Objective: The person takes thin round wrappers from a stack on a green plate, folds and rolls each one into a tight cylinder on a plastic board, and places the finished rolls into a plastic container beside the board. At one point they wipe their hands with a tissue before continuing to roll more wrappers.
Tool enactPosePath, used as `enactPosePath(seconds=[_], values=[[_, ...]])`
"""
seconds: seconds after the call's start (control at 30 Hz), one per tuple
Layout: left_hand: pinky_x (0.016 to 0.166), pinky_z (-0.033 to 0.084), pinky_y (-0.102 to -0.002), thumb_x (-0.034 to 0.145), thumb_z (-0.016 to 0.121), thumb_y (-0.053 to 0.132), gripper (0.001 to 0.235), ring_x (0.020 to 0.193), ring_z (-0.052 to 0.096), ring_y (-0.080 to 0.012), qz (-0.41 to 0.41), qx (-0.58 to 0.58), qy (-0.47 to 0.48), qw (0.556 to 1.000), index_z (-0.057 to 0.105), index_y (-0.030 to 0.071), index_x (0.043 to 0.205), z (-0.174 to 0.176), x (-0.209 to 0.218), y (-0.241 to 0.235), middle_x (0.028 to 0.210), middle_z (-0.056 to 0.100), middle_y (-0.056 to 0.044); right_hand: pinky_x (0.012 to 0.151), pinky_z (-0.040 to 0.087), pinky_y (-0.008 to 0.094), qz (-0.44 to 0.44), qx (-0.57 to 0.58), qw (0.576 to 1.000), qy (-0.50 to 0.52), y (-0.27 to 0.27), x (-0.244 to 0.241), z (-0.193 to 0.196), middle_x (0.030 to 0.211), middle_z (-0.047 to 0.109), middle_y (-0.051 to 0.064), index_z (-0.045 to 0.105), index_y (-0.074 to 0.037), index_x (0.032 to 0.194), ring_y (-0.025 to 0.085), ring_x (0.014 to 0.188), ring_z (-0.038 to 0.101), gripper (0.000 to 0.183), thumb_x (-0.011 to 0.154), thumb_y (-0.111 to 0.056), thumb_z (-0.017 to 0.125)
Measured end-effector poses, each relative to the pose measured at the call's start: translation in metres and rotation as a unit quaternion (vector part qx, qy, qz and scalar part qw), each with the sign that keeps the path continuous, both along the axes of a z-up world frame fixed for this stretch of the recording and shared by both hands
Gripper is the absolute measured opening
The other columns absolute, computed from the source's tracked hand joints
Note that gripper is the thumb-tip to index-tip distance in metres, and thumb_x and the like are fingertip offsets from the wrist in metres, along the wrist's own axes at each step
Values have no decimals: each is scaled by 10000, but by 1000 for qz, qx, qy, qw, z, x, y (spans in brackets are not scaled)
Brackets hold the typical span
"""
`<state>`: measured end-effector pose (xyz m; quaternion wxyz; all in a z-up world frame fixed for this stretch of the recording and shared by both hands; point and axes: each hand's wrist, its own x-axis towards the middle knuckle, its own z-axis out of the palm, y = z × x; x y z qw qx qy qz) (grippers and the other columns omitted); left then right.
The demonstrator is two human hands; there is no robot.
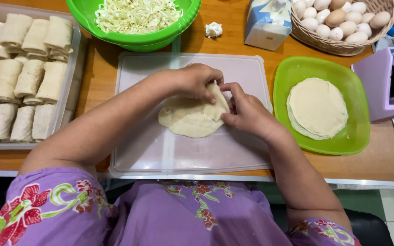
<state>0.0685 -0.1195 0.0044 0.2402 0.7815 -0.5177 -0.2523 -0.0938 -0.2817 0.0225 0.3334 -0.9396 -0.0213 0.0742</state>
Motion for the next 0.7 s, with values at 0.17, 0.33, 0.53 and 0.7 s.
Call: enactPosePath(seconds=[0.17,0.33,0.53,0.7], values=[[996,391,-506,739,880,315,622,1195,555,-338,17,-49,-69,996,621,153,1280,-13,-7,4,1188,647,-116,750,535,467,-12,-66,998,-11,6,-3,6,819,687,143,380,-117,1437,358,795,701,755,794,-185,768],[1062,325,-542,802,843,300,597,1279,489,-350,29,-145,-146,978,606,139,1325,-13,-19,32,1293,580,-136,774,518,465,5,-96,982,-159,5,-12,16,931,691,149,538,-67,1300,335,900,681,557,822,-195,793],[1019,368,-518,838,807,263,438,1190,548,-339,5,-207,-183,961,680,104,1227,-3,-52,74,1211,618,-134,747,518,405,21,-75,992,-97,6,-12,28,859,737,70,765,-103,924,273,838,658,124,843,-197,762],[1047,386,-503,846,766,191,229,1112,586,-305,-39,-249,-206,946,764,121,1064,6,-86,85,1096,641,-100,740,519,399,18,-95,993,-68,11,-8,22,810,733,59,763,-115,879,257,826,666,120,802,-206,780]])
